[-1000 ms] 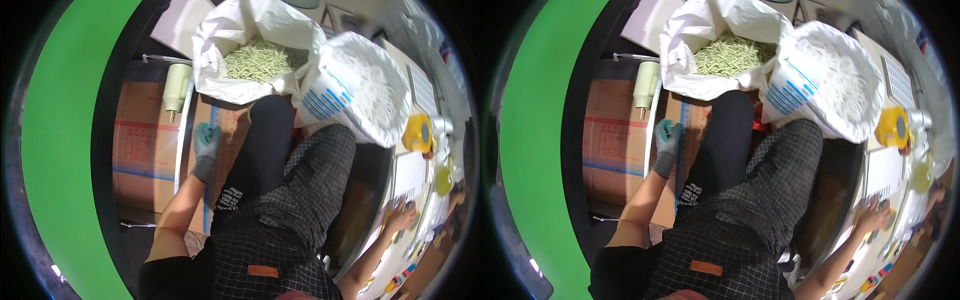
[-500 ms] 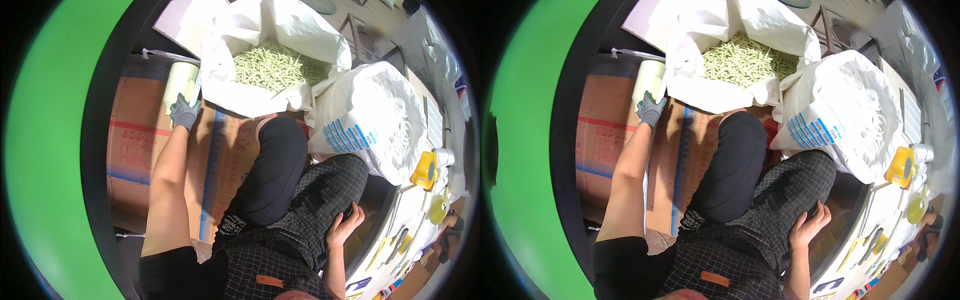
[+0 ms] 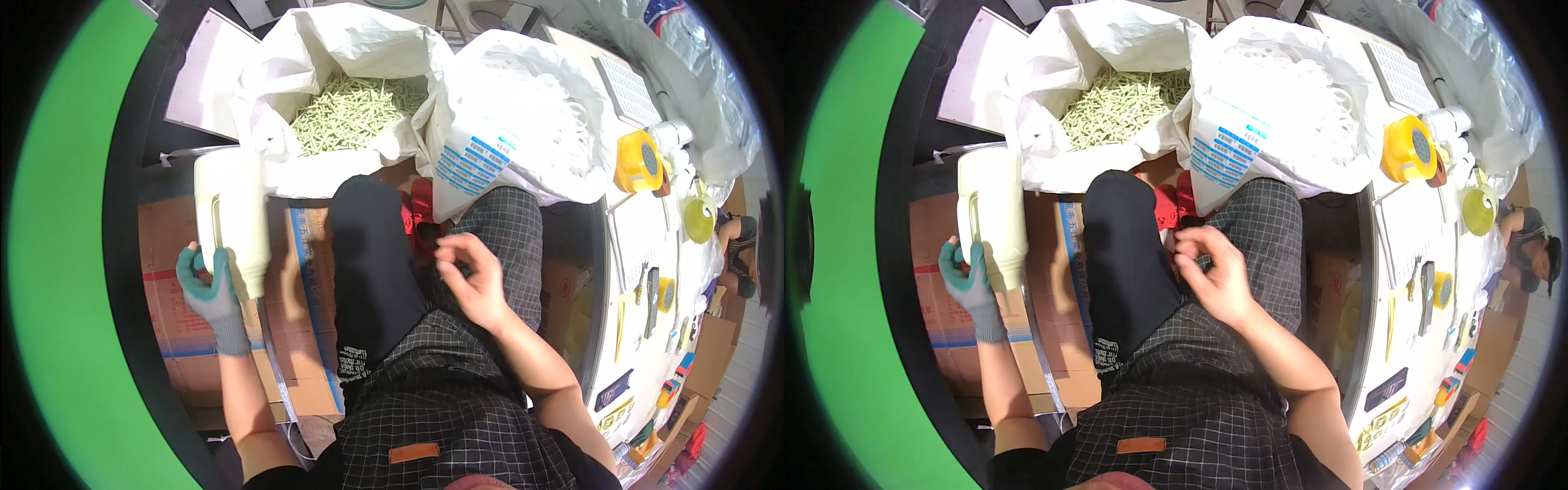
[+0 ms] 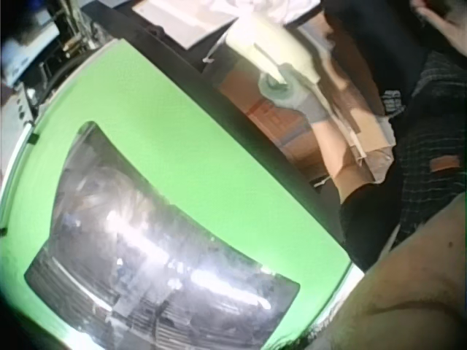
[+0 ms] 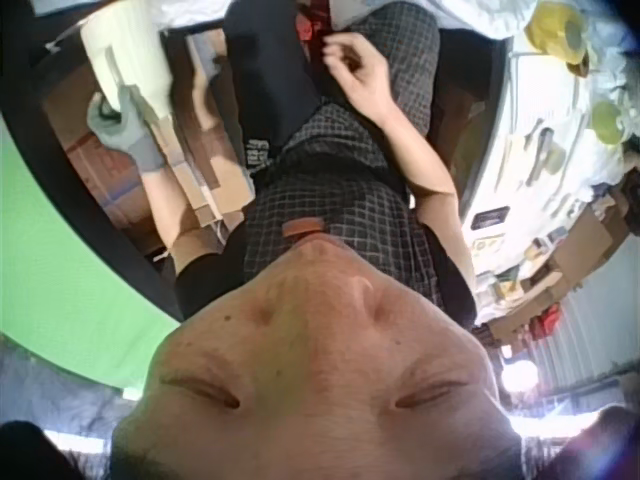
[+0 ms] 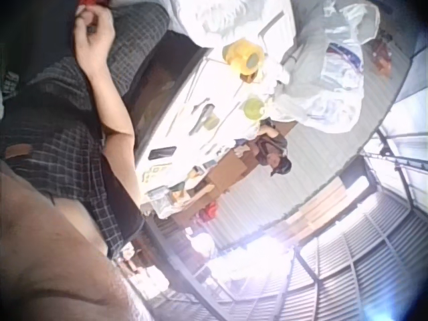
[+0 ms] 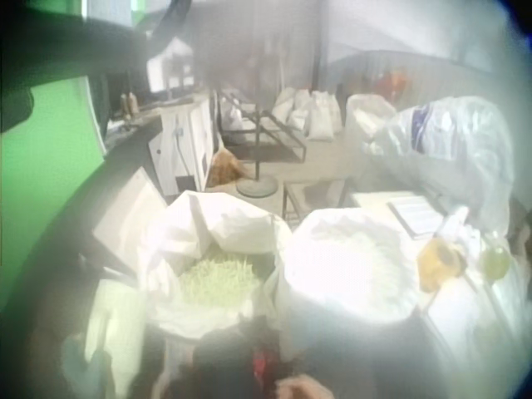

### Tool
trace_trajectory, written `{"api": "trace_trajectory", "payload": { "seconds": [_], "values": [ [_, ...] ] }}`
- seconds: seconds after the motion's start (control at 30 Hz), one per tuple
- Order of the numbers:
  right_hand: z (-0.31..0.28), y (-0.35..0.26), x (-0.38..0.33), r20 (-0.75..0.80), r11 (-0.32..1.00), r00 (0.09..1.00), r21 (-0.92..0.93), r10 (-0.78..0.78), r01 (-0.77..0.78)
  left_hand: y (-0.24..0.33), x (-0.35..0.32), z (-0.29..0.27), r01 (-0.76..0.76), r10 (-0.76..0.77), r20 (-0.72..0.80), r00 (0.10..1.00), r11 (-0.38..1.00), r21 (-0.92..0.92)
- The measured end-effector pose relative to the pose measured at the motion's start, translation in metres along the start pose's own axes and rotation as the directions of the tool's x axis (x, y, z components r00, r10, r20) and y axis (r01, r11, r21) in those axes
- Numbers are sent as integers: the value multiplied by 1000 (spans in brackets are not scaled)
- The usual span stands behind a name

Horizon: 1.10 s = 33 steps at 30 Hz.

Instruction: The person picks up a round green sticker from a sheet, applies it to the side of a large plastic container, and then places a smaller rectangular sticker onto the same container.

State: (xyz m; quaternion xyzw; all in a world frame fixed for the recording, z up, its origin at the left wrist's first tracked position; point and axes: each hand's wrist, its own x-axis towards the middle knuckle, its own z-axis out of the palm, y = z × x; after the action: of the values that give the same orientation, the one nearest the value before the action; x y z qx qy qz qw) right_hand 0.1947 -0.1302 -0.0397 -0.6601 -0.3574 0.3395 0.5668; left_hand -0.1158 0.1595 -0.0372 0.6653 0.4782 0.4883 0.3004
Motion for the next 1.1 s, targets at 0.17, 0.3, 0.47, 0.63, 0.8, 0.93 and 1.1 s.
{"api": "trace_trajectory", "payload": {
  "seconds": [0.17,0.3,0.47,0.63,0.8,0.93,1.1],
  "values": [
    [62,-9,4,217,739,976,657,-1,-145,133,-79,38,258,-132,325,936,888,-382],
    [46,-22,-45,422,419,838,730,346,-540,147,-109,74,347,83,667,741,802,-485],
    [-5,1,-125,556,93,703,752,443,-653,125,-130,144,615,175,940,292,718,-325],
    [-21,-15,-140,-124,922,950,304,287,-239,152,-132,169,-246,455,612,647,884,-397],
    [-17,-45,-82,-81,790,940,-569,-331,229,164,-149,123,-39,450,750,485,868,-496],
    [8,-27,-60,-35,737,922,-612,-386,285,160,-164,108,-827,751,506,423,549,-123],
    [12,-23,-59,-52,744,903,-588,-426,317,155,-174,106,-780,666,646,373,602,-169]
  ]
}}
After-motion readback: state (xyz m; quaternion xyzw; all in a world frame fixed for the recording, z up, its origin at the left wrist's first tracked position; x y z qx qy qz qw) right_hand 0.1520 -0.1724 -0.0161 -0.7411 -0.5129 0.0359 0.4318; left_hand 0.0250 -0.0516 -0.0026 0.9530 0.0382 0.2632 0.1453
